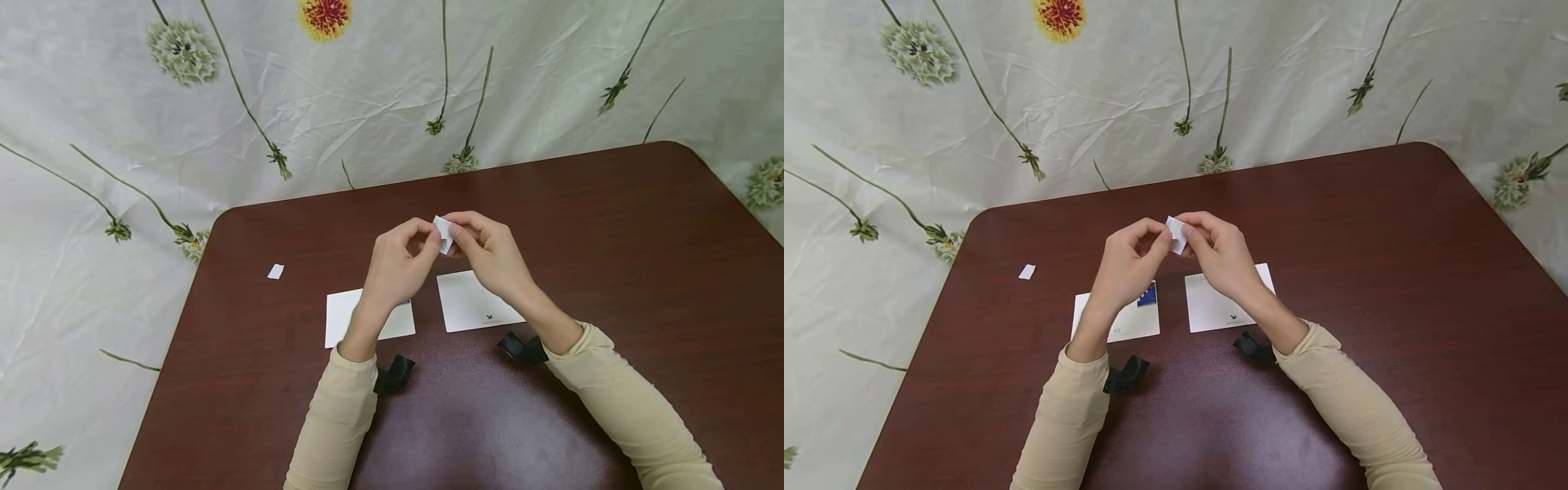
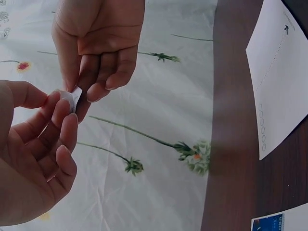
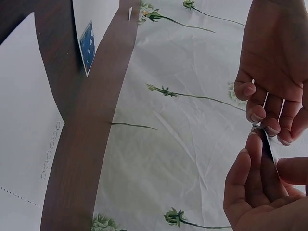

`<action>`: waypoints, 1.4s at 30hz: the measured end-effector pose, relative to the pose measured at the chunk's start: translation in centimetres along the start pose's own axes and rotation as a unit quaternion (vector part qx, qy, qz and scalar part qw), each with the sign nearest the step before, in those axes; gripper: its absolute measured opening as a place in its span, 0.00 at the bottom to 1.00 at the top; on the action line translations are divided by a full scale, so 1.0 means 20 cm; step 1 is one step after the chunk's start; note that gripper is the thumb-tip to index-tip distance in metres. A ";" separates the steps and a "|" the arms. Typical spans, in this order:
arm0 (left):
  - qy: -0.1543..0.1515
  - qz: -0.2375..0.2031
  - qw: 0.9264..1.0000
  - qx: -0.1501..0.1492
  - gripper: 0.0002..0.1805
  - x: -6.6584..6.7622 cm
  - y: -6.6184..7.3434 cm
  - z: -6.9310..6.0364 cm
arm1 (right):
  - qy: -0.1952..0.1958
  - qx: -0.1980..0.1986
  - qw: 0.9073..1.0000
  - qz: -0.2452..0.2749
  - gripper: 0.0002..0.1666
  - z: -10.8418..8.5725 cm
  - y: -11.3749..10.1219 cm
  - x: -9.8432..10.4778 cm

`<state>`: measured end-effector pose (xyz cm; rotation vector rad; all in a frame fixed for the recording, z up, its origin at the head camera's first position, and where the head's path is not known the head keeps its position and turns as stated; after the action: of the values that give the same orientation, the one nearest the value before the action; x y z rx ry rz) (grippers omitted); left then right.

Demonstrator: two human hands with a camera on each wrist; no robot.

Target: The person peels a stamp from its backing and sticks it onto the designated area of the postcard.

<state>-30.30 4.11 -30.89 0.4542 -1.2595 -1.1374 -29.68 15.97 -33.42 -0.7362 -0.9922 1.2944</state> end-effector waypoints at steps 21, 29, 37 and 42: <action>-0.007 -0.003 1.000 0.006 0.07 0.00 0.01 0.00 | 0.001 -0.033 0.999 0.028 0.13 -0.01 0.03 0.01; -0.006 0.000 1.000 0.002 0.07 0.00 0.01 -0.01 | -0.001 -0.046 0.998 0.040 0.14 0.00 0.04 0.00; -0.009 -0.003 1.000 0.003 0.07 0.00 0.00 0.00 | -0.004 -0.055 0.997 0.056 0.14 0.00 0.05 0.00; -0.012 -0.005 1.000 0.008 0.07 0.00 0.00 0.00 | -0.005 -0.059 0.996 0.061 0.14 0.00 0.05 0.00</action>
<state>-30.22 4.09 -30.92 0.4588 -1.2895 -1.1449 -30.06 16.07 -34.45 -0.8927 -1.0516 1.3553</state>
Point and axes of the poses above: each hand's wrist, its own z-axis towards the middle knuckle, its own x-axis out of the back of the hand, y = z × x, the point moved 10 cm from there along z, towards the middle knuckle, and after that the axes turned 7 degrees about x, right-handed, at the moved point
